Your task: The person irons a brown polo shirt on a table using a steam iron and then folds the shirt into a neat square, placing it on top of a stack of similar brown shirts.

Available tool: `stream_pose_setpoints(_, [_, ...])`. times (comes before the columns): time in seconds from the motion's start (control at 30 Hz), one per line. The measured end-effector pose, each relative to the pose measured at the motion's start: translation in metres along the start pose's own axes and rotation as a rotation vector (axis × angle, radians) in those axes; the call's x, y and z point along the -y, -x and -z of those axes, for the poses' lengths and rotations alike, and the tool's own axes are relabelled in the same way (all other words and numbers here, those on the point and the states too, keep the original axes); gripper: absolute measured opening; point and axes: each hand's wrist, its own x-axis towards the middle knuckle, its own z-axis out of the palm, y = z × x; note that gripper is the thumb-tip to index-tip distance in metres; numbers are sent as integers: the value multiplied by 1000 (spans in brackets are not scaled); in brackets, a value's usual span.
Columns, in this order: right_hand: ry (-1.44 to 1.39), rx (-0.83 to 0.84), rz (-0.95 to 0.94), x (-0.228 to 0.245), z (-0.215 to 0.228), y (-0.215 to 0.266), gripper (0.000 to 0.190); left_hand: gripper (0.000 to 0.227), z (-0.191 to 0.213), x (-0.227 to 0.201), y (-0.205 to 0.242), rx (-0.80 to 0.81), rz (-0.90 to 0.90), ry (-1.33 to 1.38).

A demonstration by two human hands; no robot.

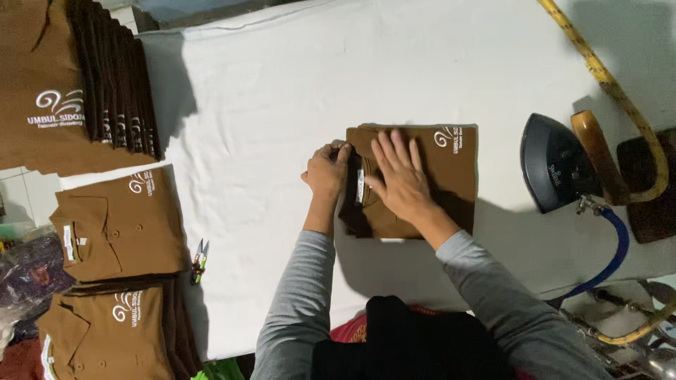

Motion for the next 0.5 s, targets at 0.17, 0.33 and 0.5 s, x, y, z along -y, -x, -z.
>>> stream_pose_setpoints(0.17, [79,59,32,-11,-24,3,70,30,2,-6,13,-159,-91,-11])
stream_pose_setpoints(0.33, [196,99,-3,-8,-23,0,65,32,-10,-30,20,-458,-776,-85])
stream_pose_setpoints(0.5, [58,70,30,-23,-41,-3,79,53,-4,-35,27,-12,-547,-303])
